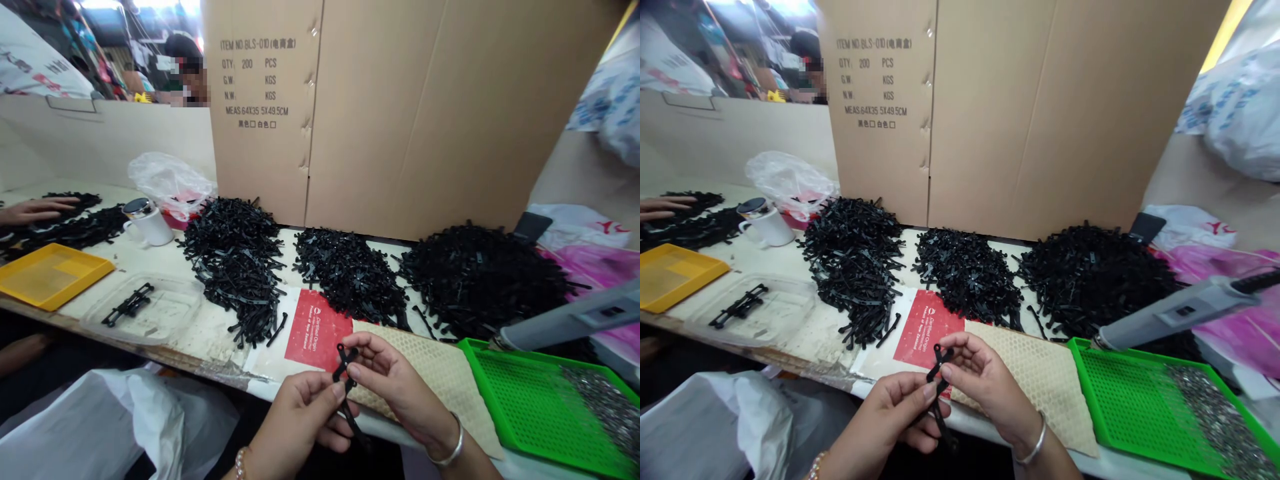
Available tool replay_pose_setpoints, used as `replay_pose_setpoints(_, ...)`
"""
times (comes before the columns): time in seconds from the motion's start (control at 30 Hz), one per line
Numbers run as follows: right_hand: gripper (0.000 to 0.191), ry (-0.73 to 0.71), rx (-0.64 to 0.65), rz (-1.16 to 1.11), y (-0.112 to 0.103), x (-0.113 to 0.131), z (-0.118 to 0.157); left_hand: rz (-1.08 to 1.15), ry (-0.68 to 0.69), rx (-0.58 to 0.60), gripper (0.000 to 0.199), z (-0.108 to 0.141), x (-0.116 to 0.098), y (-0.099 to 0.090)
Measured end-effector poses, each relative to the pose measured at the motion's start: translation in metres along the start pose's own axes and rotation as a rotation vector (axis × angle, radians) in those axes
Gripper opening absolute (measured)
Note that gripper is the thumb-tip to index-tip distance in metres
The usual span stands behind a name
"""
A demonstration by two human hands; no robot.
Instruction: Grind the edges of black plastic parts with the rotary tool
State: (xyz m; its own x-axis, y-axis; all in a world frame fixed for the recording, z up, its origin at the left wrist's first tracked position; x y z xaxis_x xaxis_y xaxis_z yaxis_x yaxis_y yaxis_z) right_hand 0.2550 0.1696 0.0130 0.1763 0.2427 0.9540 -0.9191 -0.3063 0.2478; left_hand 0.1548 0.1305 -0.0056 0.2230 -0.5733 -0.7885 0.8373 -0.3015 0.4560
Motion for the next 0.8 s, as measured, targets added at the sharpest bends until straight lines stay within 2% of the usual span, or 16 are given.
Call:
replay_pose_setpoints(0.27,0.035,-0.008,-0.018,-0.016,0.0,-0.001,0.001,0.012,0.014,0.029,0.043,0.002,-0.005,0.004)
replay_pose_setpoints(0.63,0.032,-0.012,0.004,-0.005,0.005,-0.002,0.0,0.068,-0.03,0.058,0.045,0.004,-0.002,0.006)
replay_pose_setpoints(0.73,0.033,0.002,-0.008,-0.017,0.006,-0.003,0.001,0.108,0.004,0.016,0.045,0.003,-0.002,0.001)
replay_pose_setpoints(0.8,0.033,-0.001,-0.076,0.013,-0.001,-0.004,0.001,0.142,0.046,-0.073,0.046,0.002,-0.003,-0.009)
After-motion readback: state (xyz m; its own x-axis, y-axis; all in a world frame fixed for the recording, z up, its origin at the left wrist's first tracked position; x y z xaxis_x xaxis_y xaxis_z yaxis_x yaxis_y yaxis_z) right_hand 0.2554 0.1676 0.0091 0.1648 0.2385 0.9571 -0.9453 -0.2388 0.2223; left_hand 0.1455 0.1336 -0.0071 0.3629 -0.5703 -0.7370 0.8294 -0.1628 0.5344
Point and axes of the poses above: each hand's wrist, its own z-axis away from the middle knuckle, its own y-axis out of the palm, x = y × z, the point moved 10 cm from there along -z, towards the middle knuckle, and after that the axes turned 4 degrees about x, right-handed, at the moved point
